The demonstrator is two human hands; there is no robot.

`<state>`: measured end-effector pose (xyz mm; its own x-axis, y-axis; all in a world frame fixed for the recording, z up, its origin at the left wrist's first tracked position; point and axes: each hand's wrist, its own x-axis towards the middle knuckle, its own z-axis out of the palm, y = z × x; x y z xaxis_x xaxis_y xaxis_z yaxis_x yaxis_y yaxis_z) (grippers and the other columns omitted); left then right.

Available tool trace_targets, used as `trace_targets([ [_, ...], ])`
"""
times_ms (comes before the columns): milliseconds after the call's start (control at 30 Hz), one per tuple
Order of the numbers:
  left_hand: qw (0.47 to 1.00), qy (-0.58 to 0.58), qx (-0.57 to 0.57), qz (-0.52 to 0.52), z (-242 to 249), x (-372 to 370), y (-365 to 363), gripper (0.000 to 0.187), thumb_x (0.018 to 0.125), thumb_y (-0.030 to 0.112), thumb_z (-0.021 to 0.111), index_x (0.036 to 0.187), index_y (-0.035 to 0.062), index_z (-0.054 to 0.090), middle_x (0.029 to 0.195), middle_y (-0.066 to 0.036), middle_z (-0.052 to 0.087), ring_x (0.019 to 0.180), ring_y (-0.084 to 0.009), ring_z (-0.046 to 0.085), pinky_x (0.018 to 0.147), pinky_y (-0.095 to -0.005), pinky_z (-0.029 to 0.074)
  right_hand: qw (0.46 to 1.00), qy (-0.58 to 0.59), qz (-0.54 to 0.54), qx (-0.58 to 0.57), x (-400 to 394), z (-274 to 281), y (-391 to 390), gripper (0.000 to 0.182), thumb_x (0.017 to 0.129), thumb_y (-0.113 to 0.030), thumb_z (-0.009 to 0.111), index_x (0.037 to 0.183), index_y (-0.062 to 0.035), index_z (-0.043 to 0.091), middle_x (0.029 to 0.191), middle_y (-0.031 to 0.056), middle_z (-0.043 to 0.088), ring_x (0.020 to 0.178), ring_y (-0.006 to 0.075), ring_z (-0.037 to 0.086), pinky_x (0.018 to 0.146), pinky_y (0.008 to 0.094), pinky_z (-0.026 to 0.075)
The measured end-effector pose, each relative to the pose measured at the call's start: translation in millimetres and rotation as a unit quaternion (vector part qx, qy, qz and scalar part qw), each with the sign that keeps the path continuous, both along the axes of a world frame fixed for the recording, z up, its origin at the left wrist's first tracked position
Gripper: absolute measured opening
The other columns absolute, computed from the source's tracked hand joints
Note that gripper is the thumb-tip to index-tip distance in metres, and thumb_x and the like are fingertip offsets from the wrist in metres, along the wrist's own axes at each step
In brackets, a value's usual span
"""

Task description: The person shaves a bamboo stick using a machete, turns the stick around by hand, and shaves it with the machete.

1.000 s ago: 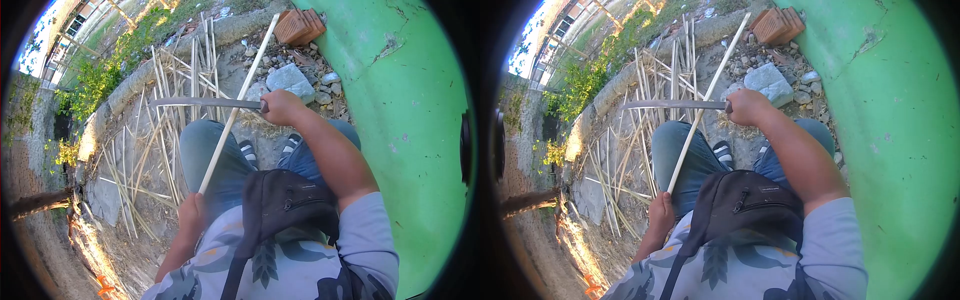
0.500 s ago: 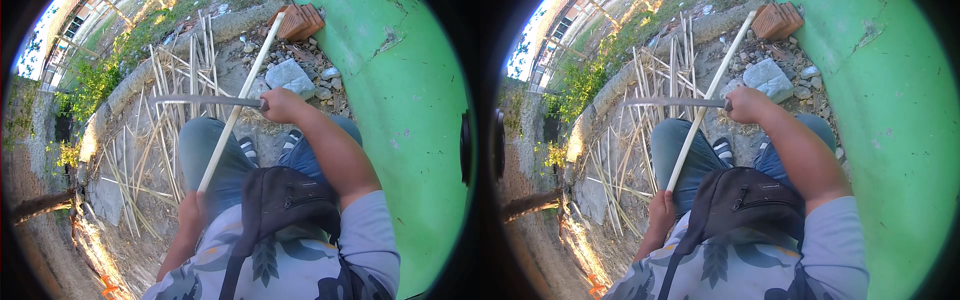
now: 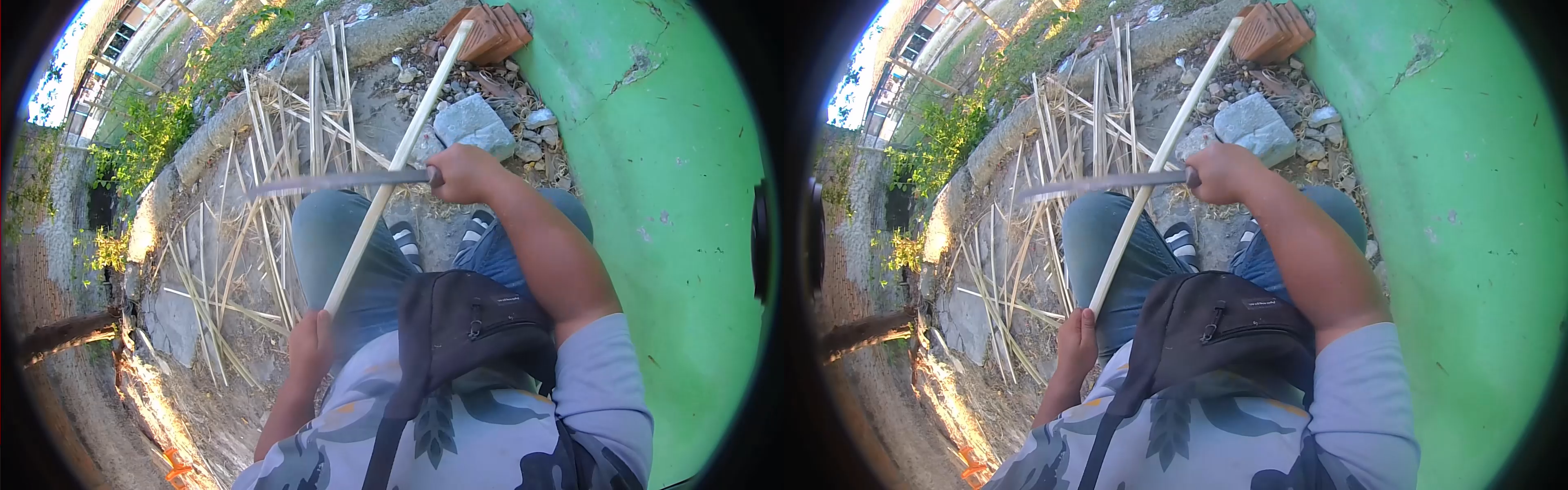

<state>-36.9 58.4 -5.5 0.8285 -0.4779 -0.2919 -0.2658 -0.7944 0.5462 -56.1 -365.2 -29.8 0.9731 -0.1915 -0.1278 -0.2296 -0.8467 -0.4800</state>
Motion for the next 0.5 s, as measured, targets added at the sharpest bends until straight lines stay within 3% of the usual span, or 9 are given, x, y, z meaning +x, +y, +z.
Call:
trace_targets([
  [67, 1.0, -0.012, 0.004, -0.005, -4, 3, 1, 0.047, 0.109, 0.038, 0.044, 0.089, -0.0014, 0.06, 0.076, -0.027, 0.062, 0.075, -0.0492, 0.061, 0.066, -0.0539, 0.045, 0.998, 0.031, 0.021, -0.045, -1, 16, 8, 0.019, 0.08, -0.023, 0.069, 0.095, -0.0137, 0.075, 0.091, 0.0175, 0.074, 0.089, 0.0391, 0.071, 0.081, 0.0492, 0.057],
  [267, 1.0, 0.006, -0.022, 0.015, -3, -1, -3, 0.045, 0.109, 0.036, 0.046, 0.087, -0.0013, 0.06, 0.073, -0.025, 0.06, 0.07, -0.0455, 0.061, 0.064, -0.0513, 0.044, 0.992, -0.012, -0.098, 0.074, 10, -15, -19, 0.02, 0.085, -0.026, 0.063, 0.093, -0.0114, 0.073, 0.09, 0.0179, 0.074, 0.089, 0.0401, 0.071, 0.081, 0.0503, 0.057],
  [500, 1.0, -0.021, -0.017, -0.004, -8, 1, 1, 0.042, 0.109, 0.034, 0.047, 0.088, -0.001, 0.06, 0.072, -0.024, 0.06, 0.068, -0.0434, 0.062, 0.063, -0.0511, 0.044, 1.0, 0.004, -0.006, -0.029, -3, 14, 5, 0.024, 0.087, -0.027, 0.062, 0.096, -0.009, 0.074, 0.09, 0.0191, 0.073, 0.089, 0.0409, 0.071, 0.081, 0.0512, 0.056],
])
